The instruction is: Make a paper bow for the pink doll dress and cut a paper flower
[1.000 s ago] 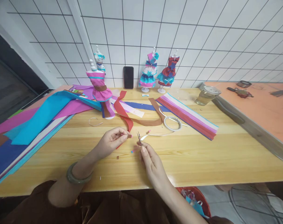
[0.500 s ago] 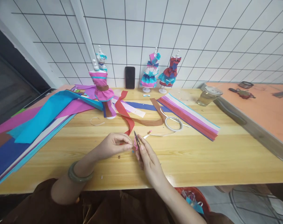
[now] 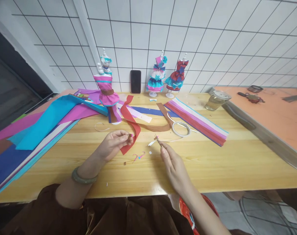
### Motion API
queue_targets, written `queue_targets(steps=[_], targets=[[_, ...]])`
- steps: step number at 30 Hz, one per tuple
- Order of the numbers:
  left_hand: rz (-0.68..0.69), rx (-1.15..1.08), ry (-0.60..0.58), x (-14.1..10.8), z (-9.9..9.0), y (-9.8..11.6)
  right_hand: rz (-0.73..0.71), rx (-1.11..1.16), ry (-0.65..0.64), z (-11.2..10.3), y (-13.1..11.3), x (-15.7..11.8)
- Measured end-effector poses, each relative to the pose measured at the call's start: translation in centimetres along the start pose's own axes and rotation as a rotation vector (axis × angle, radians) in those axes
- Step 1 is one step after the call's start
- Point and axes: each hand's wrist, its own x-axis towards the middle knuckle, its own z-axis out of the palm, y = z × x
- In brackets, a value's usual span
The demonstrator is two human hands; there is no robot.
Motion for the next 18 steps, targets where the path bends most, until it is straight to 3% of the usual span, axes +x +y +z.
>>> queue_targets(steps=[3, 7, 11, 14, 18], targets=[[0.013, -0.112, 0.060, 0.2, -0.3, 0.2, -0.189, -0.638, 0.097, -2.4, 2.0, 0.5], [0.015, -0.167, 0.092, 0.4, -0.4, 0.3, -0.233, -1.096, 0.108, -5.3, 4.8, 0.4], [0.031, -0.169, 0.109, 0.4, -0.3, 0.2, -0.352, -1.167, 0.146, -6.4, 6.3, 0.3], [0.032, -0.152, 0.116, 0.4, -0.3, 0.1, -0.483, -1.123, 0.207, -5.2, 5.6, 0.3], [0.033, -0.163, 0.123, 0.4, -0.4, 0.0, -0.546, -0.875, -0.032, -0.7, 2.7, 0.0]])
